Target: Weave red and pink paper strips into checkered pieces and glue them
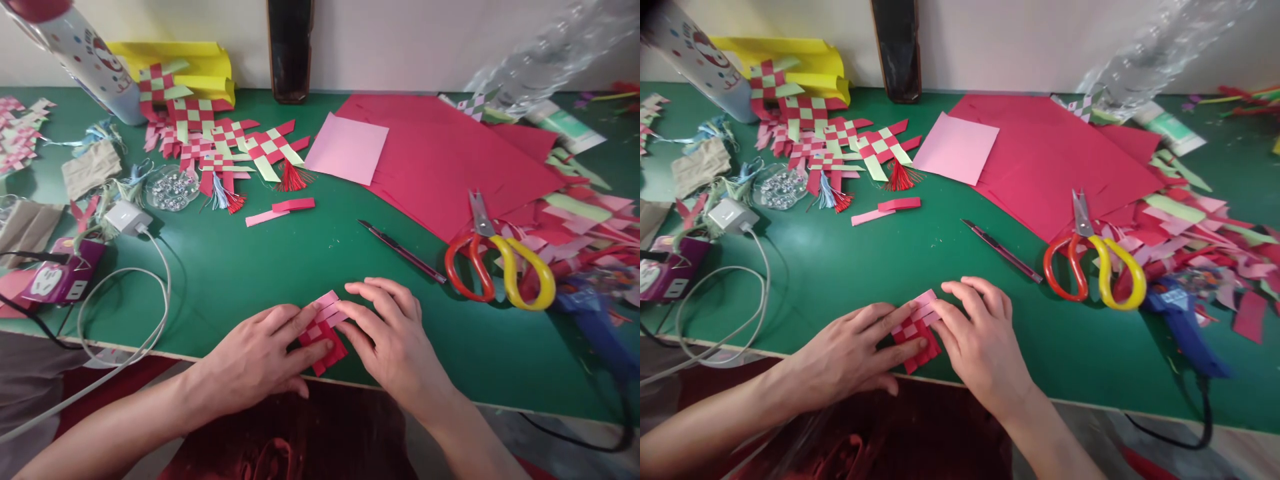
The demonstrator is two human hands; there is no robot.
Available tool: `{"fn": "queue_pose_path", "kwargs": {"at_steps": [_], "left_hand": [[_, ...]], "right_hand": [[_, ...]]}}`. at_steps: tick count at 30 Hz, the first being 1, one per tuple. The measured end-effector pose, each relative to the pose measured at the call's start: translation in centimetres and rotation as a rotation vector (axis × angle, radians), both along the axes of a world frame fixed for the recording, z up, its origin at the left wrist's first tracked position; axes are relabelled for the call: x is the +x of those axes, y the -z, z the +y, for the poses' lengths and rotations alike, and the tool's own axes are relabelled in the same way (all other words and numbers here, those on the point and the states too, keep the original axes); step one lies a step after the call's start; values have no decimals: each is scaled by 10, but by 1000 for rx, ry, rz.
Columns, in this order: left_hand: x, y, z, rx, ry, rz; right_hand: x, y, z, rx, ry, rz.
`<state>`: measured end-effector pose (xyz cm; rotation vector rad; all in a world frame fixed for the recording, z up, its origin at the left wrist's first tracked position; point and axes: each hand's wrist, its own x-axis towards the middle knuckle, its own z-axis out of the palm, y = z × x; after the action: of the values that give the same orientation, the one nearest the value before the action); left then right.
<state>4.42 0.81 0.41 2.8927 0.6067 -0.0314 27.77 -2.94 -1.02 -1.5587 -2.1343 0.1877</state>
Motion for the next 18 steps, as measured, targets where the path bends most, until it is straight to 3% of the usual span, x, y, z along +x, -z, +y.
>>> {"fn": "queue_pose_path", "kwargs": {"at_steps": [11, 15, 18], "left_hand": [[0, 2, -3, 2, -16, -16], [0, 1, -2, 1, -15, -7], [0, 1, -2, 1, -7, -20]], "right_hand": [[0, -2, 1, 69, -3, 9], [-4, -7, -6, 150, -112, 26], [-6, -5, -11, 90, -221, -72]]}}
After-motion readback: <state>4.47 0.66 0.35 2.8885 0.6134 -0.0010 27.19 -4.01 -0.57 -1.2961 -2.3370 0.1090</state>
